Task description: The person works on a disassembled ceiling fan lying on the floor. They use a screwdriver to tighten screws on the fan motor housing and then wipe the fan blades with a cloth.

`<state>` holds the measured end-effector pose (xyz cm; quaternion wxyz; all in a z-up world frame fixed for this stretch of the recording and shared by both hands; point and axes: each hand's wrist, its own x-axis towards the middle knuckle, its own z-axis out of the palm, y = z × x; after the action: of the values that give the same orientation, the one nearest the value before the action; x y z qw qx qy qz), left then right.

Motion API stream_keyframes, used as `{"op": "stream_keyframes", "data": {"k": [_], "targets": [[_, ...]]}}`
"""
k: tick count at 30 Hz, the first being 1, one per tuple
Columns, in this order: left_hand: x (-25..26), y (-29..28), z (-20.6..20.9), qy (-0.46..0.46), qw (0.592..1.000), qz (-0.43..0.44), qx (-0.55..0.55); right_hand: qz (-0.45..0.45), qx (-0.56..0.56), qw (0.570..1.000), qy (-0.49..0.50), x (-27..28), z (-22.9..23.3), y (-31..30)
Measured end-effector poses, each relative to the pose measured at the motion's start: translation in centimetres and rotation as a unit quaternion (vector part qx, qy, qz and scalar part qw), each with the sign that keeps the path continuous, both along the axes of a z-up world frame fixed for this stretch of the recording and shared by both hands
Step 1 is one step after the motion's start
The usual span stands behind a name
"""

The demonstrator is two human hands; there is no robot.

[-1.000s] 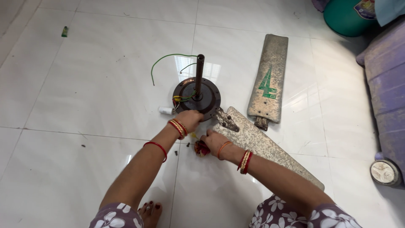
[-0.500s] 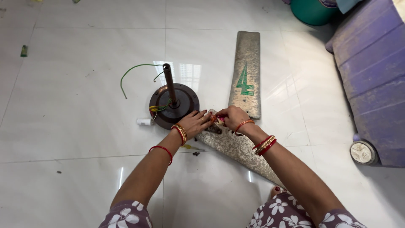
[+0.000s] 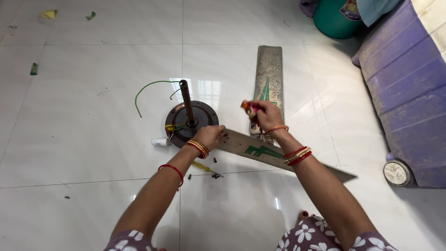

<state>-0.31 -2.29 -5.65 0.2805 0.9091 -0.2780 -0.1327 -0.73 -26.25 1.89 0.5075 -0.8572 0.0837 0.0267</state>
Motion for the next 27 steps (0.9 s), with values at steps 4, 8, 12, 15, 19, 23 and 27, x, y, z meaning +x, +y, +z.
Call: {"op": "stream_keyframes", "data": {"k": [4, 8, 12, 15, 19, 23, 27], "targets": [[-0.8, 2.5, 0.8, 0.097, 0.986, 0.131, -0.031, 0.01, 0.14, 0.985, -0.103, 0.5, 1.0, -0.2], [-2.7, 5.7, 1.4, 0.071, 0.974, 0.2, -0.073, 0.007, 0.2, 0.974, -0.109, 0.4, 0.6, 1.0], [-3.9, 8.5, 2.5, 0.218, 0.905, 0.316, -0.182, 0.009, 0.24, 0.967, -0.09, 0.2, -0.4, 3.3], [-3.9, 9.9, 3.7, 0.275, 0.832, 0.358, -0.321, 0.036, 0.194, 0.976, -0.096, 0.9, -0.6, 5.5], [-3.5, 10.1, 3.7, 0.302, 0.74, 0.436, -0.414, -0.004, 0.144, 0.983, -0.112, 2.0, -1.5, 8.1], [-2.9, 9.3, 0.7, 0.299, 0.693, 0.469, -0.46, -0.046, 0.055, 0.991, -0.114, 0.3, -4.1, 11.7], [-3.4, 8.0, -3.3, 0.31, 0.593, 0.478, -0.569, 0.049, -0.034, 0.983, -0.176, -4.9, -6.2, 14.8]]}}
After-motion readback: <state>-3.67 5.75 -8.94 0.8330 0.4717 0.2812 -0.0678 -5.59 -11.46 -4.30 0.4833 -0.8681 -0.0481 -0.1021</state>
